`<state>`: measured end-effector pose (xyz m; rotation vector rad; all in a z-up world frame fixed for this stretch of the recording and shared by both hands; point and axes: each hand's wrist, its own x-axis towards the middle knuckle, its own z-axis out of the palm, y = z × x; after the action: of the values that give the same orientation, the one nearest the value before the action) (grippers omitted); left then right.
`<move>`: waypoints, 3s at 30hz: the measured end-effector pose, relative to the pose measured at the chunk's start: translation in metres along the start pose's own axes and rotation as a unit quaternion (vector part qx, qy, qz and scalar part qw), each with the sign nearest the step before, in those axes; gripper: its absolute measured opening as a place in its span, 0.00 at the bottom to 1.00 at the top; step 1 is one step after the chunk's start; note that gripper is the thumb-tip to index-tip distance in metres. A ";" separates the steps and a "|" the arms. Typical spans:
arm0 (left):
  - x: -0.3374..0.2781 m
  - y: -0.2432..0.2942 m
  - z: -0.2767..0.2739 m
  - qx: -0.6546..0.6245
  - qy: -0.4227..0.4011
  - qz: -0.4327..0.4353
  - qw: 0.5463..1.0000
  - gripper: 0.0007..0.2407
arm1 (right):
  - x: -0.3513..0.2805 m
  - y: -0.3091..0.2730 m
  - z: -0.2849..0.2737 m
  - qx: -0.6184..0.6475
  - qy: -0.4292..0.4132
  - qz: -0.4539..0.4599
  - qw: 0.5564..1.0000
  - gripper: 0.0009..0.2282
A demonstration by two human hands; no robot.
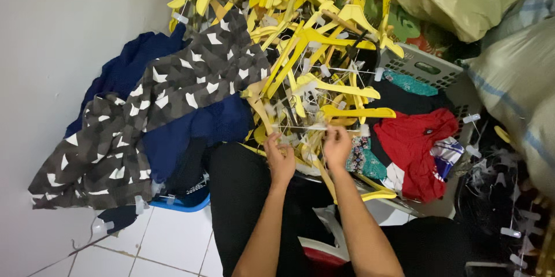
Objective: The person sits on the floor and repeatedly picks up garments, attaches them to wire hangers using plastic clips, and places the hung items into a blue basket. The person handles black, blue, patterned, and red garments one at a time.
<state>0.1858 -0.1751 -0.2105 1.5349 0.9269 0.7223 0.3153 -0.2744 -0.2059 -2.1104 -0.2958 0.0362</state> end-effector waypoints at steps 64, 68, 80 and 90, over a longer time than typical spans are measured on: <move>-0.086 0.054 0.176 -0.170 -0.272 -0.112 0.940 0.16 | 0.045 0.207 -0.179 0.400 0.152 0.408 0.806 0.23; -0.087 0.049 0.191 -0.213 -0.256 -0.091 0.939 0.15 | 0.076 0.253 -0.144 0.239 0.021 0.432 0.869 0.24; -0.077 0.050 0.215 -0.168 -0.236 -0.101 0.952 0.13 | 0.133 0.291 -0.084 -0.122 -0.127 0.435 0.883 0.41; -0.064 0.064 0.195 -0.159 -0.214 -0.076 0.961 0.13 | 0.129 0.292 -0.087 -0.173 0.042 0.319 0.931 0.37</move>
<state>0.3300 -0.3305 -0.1764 1.2496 0.5640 0.3812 0.5105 -0.4641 -0.3935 -2.4670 0.4794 0.2934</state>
